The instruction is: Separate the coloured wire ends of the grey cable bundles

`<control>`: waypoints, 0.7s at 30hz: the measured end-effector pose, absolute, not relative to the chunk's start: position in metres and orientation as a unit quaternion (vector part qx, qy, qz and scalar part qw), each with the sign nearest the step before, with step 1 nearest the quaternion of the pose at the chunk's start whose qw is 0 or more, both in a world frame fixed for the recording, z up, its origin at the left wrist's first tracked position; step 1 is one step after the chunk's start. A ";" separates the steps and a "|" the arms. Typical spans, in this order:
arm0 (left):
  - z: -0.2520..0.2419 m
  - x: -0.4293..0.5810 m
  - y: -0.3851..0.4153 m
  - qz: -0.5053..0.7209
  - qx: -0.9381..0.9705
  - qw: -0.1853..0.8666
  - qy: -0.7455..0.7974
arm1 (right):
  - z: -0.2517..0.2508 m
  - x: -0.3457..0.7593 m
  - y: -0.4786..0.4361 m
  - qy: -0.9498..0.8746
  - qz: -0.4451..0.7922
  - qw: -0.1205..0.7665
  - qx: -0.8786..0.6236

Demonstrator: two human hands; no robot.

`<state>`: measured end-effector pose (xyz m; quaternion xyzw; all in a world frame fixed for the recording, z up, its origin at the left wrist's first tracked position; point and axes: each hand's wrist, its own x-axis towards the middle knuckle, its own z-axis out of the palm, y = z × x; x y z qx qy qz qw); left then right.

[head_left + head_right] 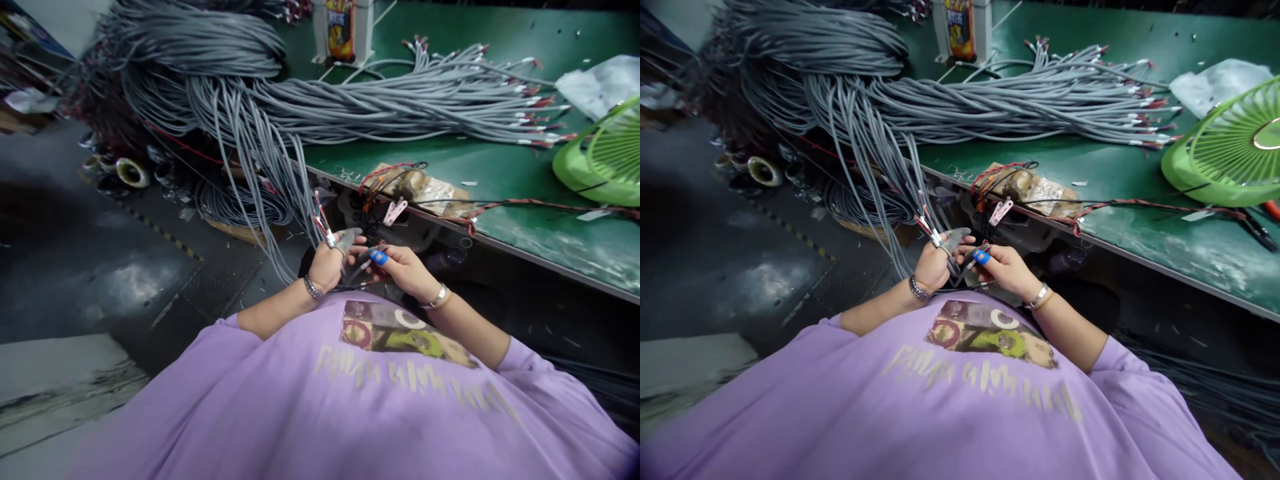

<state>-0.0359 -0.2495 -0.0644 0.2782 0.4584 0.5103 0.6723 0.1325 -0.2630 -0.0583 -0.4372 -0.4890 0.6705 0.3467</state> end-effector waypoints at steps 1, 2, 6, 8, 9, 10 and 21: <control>-0.065 -0.033 -0.250 0.492 0.273 0.687 0.459 | -0.059 0.133 -0.262 -0.485 0.678 0.342 -0.433; -0.065 -0.031 -0.250 0.469 0.272 0.703 0.461 | -0.061 0.132 -0.261 -0.480 0.681 0.344 -0.433; -0.067 -0.029 -0.251 0.379 0.300 0.740 0.468 | -0.071 0.133 -0.254 -0.444 0.652 0.392 -0.474; -0.067 -0.031 -0.250 0.337 0.327 0.749 0.467 | -0.076 0.135 -0.250 -0.435 0.627 0.415 -0.496; -0.067 -0.032 -0.249 0.318 0.344 0.752 0.464 | -0.078 0.136 -0.248 -0.435 0.617 0.423 -0.501; -0.067 -0.033 -0.248 0.303 0.361 0.753 0.460 | -0.079 0.136 -0.246 -0.438 0.610 0.429 -0.502; -0.071 -0.042 -0.240 0.324 0.416 0.713 0.461 | -0.080 0.122 -0.228 -0.330 0.723 0.390 -0.465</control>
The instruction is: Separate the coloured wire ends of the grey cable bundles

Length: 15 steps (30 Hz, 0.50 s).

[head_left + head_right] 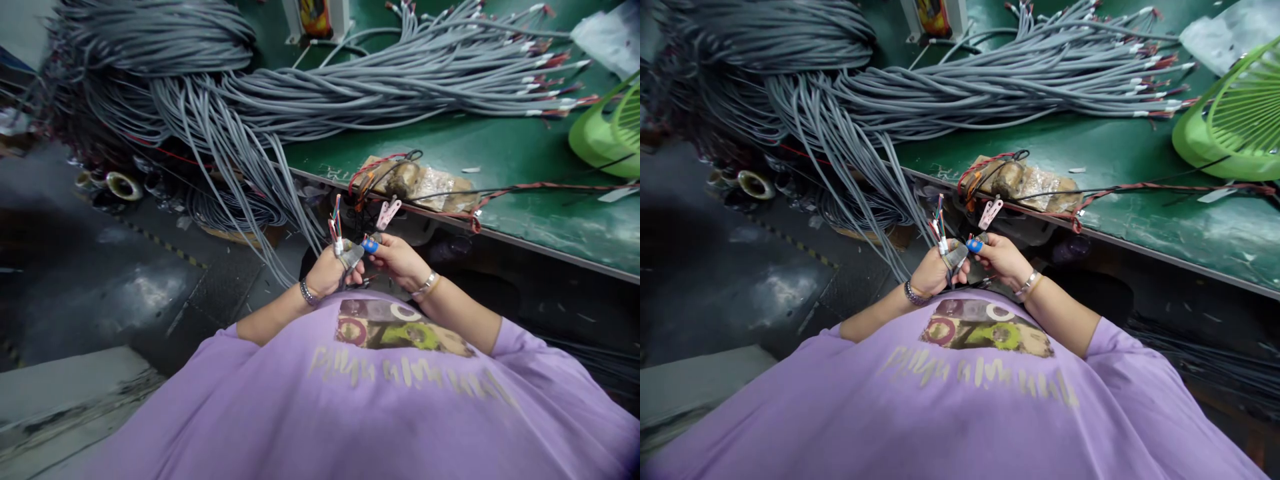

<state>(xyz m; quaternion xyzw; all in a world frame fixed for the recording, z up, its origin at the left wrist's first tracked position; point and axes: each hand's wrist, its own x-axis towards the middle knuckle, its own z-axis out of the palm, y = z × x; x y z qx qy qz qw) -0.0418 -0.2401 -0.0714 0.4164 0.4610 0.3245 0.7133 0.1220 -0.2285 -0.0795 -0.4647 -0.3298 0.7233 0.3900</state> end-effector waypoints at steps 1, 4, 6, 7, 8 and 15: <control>-0.070 -0.042 -0.240 0.313 0.426 0.714 0.460 | -0.080 0.121 -0.229 -0.328 0.724 0.392 -0.464; -0.066 -0.040 -0.242 0.274 0.461 0.707 0.462 | -0.079 0.123 -0.230 -0.370 0.687 0.408 -0.474; -0.063 -0.038 -0.243 0.270 0.470 0.699 0.466 | -0.075 0.126 -0.230 -0.416 0.640 0.423 -0.488; -0.062 -0.037 -0.243 0.279 0.466 0.697 0.468 | -0.074 0.127 -0.230 -0.434 0.619 0.429 -0.494; -0.061 -0.035 -0.243 0.294 0.457 0.695 0.470 | -0.072 0.129 -0.230 -0.445 0.605 0.432 -0.499; -0.059 -0.024 -0.246 0.409 0.375 0.689 0.466 | -0.069 0.137 -0.246 -0.434 0.593 0.465 -0.494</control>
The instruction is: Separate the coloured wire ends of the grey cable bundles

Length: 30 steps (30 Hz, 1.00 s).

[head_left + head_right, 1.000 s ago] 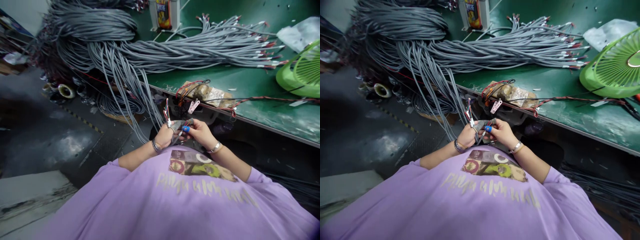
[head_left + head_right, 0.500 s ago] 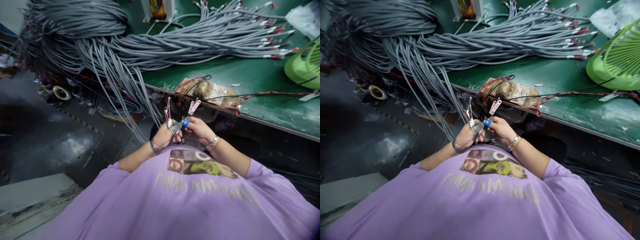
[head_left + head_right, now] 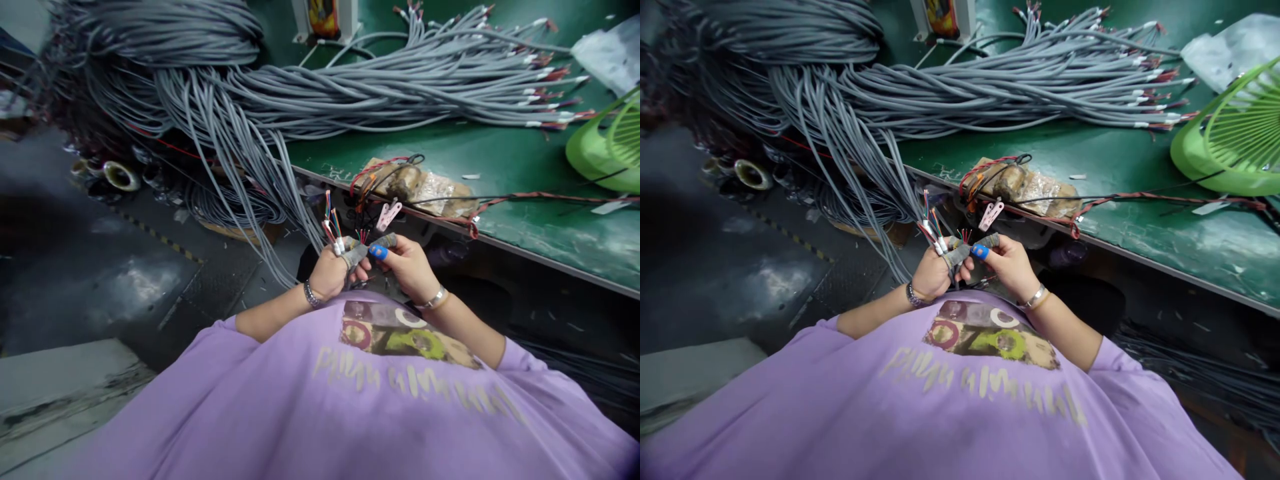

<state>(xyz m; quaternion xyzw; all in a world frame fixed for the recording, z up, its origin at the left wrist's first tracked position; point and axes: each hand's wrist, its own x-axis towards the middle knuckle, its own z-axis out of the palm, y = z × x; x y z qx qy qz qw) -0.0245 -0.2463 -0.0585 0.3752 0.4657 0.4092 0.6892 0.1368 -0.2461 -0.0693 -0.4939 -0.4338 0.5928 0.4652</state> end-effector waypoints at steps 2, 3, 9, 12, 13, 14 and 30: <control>-0.057 -0.021 -0.247 0.429 0.365 0.685 0.462 | -0.070 0.138 -0.252 -0.453 0.565 0.483 -0.492; -0.057 -0.020 -0.246 0.436 0.360 0.684 0.461 | -0.070 0.139 -0.255 -0.465 0.555 0.486 -0.490; -0.054 -0.018 -0.244 0.412 0.355 0.701 0.462 | -0.065 0.150 -0.253 -0.501 0.556 0.450 -0.487; -0.054 -0.019 -0.246 0.392 0.373 0.698 0.469 | -0.063 0.151 -0.247 -0.489 0.592 0.434 -0.472; -0.054 -0.019 -0.246 0.387 0.380 0.698 0.468 | -0.063 0.150 -0.246 -0.481 0.602 0.433 -0.468; -0.054 -0.019 -0.247 0.383 0.386 0.698 0.466 | -0.062 0.148 -0.244 -0.471 0.610 0.434 -0.467; -0.059 -0.020 -0.254 0.408 0.388 0.674 0.478 | -0.066 0.121 -0.247 -0.356 0.644 0.487 -0.469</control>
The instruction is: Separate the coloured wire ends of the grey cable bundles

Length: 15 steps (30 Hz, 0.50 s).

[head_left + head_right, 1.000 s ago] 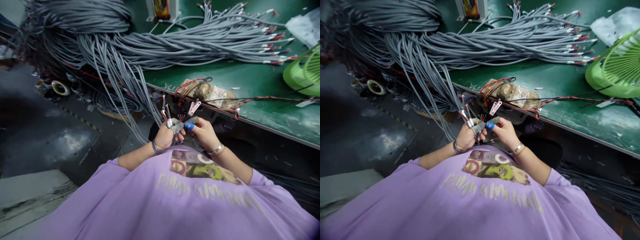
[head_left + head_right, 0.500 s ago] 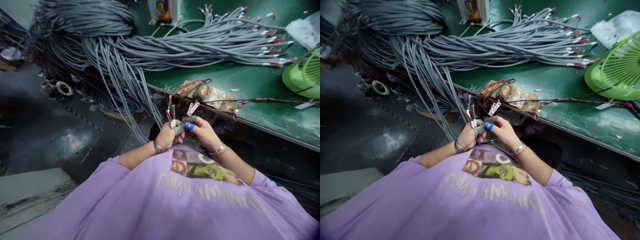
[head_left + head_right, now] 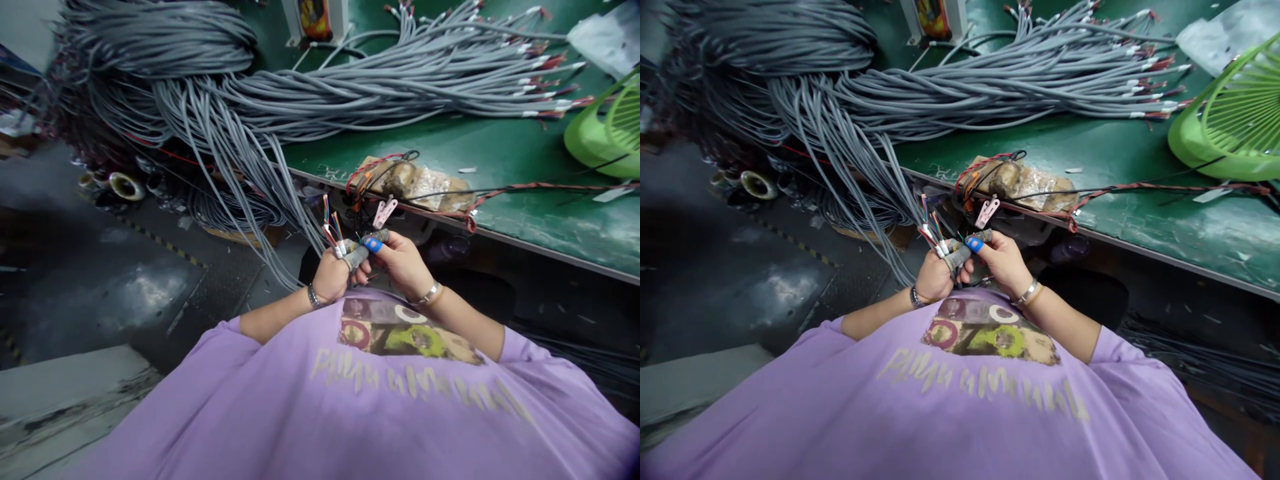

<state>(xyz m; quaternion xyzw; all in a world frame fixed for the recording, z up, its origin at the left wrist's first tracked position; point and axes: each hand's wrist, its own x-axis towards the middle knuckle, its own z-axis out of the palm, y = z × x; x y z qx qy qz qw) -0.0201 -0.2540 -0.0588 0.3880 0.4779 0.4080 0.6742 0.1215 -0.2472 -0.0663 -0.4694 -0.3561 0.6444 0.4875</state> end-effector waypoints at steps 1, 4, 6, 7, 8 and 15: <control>-0.060 -0.020 -0.254 0.409 0.386 0.673 0.480 | -0.067 0.121 -0.247 -0.352 0.645 0.486 -0.472; -0.062 -0.021 -0.254 0.409 0.379 0.669 0.492 | -0.066 0.120 -0.246 -0.347 0.647 0.483 -0.476; -0.062 -0.021 -0.254 0.410 0.375 0.669 0.494 | -0.066 0.119 -0.245 -0.347 0.643 0.488 -0.478; -0.062 -0.021 -0.254 0.410 0.373 0.670 0.493 | -0.066 0.119 -0.244 -0.346 0.641 0.489 -0.480; -0.062 -0.021 -0.253 0.411 0.371 0.672 0.492 | -0.066 0.119 -0.244 -0.344 0.640 0.489 -0.482; -0.059 -0.022 -0.251 0.420 0.363 0.675 0.486 | -0.068 0.121 -0.245 -0.359 0.621 0.490 -0.495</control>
